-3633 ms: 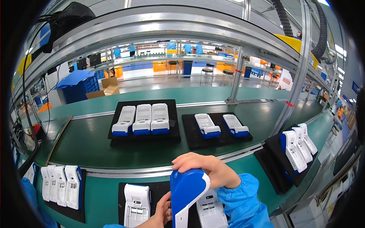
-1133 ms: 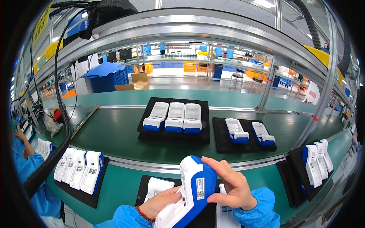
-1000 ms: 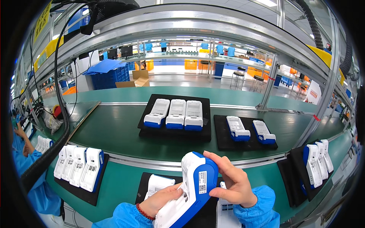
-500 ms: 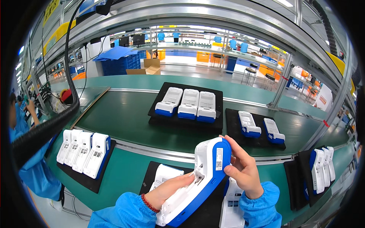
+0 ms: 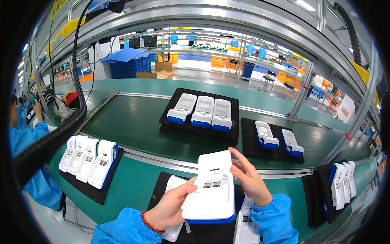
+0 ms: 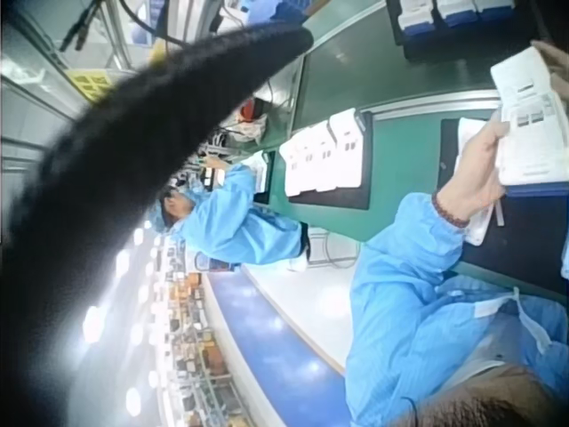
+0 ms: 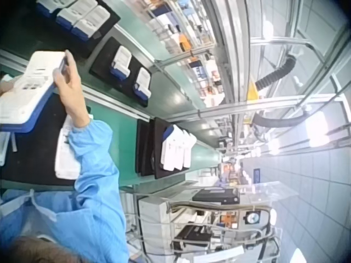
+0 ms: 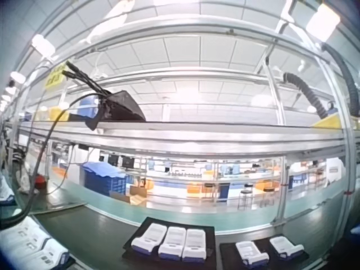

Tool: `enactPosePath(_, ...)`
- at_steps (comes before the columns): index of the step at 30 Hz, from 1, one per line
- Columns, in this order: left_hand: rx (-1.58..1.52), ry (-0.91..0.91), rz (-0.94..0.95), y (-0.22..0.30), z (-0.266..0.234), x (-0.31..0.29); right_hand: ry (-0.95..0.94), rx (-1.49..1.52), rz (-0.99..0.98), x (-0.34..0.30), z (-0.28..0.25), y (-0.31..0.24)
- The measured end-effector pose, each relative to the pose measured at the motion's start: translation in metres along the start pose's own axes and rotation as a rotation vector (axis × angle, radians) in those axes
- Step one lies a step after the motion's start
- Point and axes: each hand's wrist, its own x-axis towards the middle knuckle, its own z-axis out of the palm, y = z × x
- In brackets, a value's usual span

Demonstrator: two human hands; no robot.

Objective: The worker inspects, tests, and organizes payment terminal devices on an assembly line, including recording data on a tracking sheet.

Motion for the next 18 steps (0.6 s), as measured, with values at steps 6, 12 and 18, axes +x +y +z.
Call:
enactPosePath(6, 0.069, -0.054, 0.092, -0.001, 0.004, -0.008, -0.040, 0.205, 0.445, 0.004, 0.006, 0.005)
enactPosePath(12, 0.117, 0.005, 0.105, 0.000, 0.011, -0.013, -0.042, 0.189, 0.450, 0.005, 0.004, 0.016)
enactPosePath(18, 0.106, 0.026, 0.128, 0.000, 0.009, -0.011, -0.019, 0.241, 0.472, 0.007, 0.006, 0.019)
